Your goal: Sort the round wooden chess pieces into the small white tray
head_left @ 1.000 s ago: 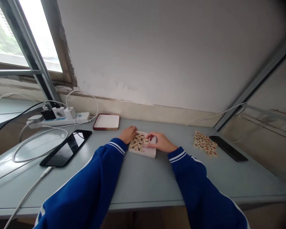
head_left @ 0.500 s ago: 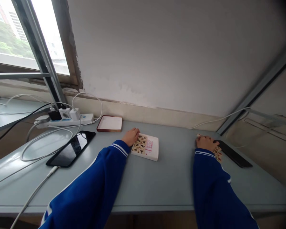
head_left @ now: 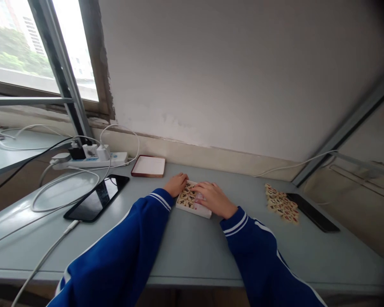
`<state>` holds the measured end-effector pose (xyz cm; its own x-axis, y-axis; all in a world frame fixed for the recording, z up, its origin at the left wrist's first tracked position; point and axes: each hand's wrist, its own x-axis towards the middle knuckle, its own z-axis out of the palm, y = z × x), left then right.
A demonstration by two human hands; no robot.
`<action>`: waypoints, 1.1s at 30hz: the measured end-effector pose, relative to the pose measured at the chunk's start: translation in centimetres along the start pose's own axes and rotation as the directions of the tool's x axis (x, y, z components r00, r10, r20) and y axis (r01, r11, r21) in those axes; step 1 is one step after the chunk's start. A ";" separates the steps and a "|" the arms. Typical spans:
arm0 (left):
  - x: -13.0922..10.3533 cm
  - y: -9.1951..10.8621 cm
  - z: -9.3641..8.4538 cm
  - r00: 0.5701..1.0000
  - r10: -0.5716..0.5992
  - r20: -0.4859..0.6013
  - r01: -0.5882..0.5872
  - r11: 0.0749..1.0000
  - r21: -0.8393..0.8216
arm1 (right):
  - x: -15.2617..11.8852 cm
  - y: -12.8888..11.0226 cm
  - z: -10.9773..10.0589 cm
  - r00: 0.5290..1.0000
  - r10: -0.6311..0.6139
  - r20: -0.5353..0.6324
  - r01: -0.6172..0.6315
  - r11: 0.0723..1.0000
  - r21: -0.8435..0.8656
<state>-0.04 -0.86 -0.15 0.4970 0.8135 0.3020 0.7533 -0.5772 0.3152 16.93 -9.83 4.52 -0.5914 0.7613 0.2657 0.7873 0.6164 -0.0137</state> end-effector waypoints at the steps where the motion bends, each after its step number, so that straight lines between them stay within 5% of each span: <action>1: 0.0 0.0 0.0 1.000 0.005 0.001 -0.005 1.000 0.007 | 0.1 -0.7 0.2 1.000 0.006 0.002 -0.006 0.998 -0.068; 7: -0.1 0.1 0.1 1.000 0.012 -0.015 -0.011 0.999 0.030 | 0.3 -0.5 0.9 0.997 0.056 -0.044 -0.066 0.958 -0.278; 14: -0.2 0.4 -0.2 1.000 -0.011 0.008 0.011 1.000 0.022 | 0.7 0.8 1.7 0.994 0.102 -0.044 -0.108 0.980 -0.169; 29: -0.1 0.4 -0.2 1.000 -0.022 0.015 0.022 1.000 0.006 | 1.7 2.2 2.1 0.997 0.077 -0.025 -0.081 0.967 -0.240; 33: 0.0 0.1 0.1 1.000 -0.024 0.002 0.024 1.000 0.000 | 1.0 3.9 1.2 0.977 0.148 -0.151 -0.162 0.983 -0.088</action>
<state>0.05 -0.92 -0.24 0.4801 0.8271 0.2925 0.7649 -0.5579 0.3221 19.20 -6.39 3.62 -0.4355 0.8048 0.4034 0.8850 0.4647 0.0284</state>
